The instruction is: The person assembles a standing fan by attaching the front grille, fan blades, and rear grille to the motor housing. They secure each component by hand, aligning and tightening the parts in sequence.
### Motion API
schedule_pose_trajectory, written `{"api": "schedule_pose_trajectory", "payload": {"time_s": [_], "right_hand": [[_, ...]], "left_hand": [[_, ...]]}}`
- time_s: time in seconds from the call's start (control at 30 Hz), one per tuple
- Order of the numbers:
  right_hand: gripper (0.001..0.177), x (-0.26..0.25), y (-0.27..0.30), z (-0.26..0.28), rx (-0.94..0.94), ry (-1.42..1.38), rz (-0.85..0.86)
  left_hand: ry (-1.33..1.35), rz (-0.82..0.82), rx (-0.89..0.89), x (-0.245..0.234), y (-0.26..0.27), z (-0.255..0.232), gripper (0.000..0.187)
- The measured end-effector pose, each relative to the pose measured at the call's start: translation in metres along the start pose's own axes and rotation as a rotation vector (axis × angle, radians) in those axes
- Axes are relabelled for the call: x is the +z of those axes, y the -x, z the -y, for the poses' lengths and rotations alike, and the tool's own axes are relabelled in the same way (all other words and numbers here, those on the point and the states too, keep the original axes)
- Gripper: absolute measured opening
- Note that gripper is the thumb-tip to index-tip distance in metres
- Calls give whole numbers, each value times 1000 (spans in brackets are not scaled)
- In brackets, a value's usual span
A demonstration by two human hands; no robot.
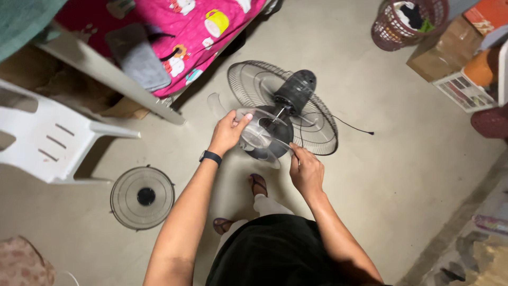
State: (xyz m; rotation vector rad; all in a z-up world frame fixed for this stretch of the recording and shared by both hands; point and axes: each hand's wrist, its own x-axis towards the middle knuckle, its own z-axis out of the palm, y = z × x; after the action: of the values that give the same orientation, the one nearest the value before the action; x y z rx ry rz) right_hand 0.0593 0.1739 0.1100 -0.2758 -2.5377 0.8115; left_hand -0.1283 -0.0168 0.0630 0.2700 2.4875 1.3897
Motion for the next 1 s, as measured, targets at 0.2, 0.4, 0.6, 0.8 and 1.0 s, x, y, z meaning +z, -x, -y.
{"api": "schedule_pose_trajectory", "payload": {"time_s": [0.2, 0.4, 0.6, 0.8, 1.0], "right_hand": [[26, 17, 11, 14, 168, 19, 312], [22, 58, 33, 14, 173, -76, 523], [25, 123, 71, 2, 307, -329, 731], [14, 194, 109, -15, 661, -494, 947], [23, 271, 138, -47, 801, -585, 1027]], "left_hand": [[-79, 21, -113, -23, 28, 22, 60], [-78, -67, -179, -40, 62, 45, 48], [71, -233, 98, -37, 105, 118, 65], [181, -478, -163, -14, 171, 202, 55], [211, -811, -544, 33, 239, 289, 38]]}}
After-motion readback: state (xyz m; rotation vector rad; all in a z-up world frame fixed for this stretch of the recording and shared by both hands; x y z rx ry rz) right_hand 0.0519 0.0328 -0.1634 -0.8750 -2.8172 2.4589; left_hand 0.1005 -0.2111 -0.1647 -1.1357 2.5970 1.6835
